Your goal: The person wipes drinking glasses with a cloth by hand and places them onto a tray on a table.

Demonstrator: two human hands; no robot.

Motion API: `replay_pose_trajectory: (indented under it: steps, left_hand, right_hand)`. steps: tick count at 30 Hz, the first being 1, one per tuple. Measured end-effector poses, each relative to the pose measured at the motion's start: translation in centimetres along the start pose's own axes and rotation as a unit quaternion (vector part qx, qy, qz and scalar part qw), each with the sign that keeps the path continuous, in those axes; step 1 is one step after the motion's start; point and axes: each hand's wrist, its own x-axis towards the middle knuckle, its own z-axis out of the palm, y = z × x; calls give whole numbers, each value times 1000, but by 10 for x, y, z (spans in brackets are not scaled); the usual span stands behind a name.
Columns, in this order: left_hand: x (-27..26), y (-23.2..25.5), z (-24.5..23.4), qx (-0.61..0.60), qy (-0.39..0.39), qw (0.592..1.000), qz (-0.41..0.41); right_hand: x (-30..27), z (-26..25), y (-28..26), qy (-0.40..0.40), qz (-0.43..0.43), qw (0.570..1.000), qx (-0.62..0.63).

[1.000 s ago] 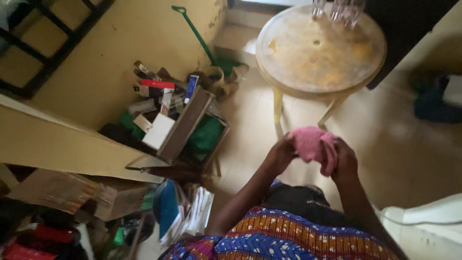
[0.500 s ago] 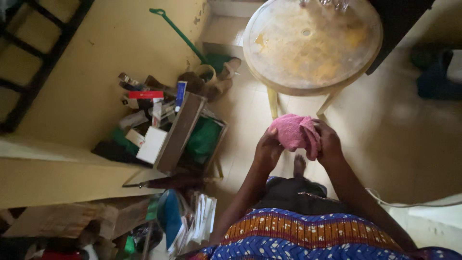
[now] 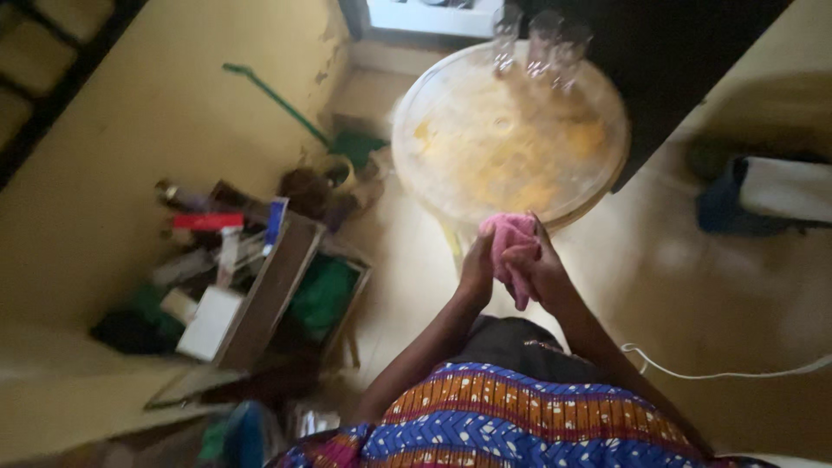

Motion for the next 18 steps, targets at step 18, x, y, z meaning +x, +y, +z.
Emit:
replay_pose_trajectory:
  steps: [18]
  left_hand:
    - [135, -26, 42, -40, -39, 995, -79]
  right_hand:
    - [111, -78, -3, 117, -108, 978, -137]
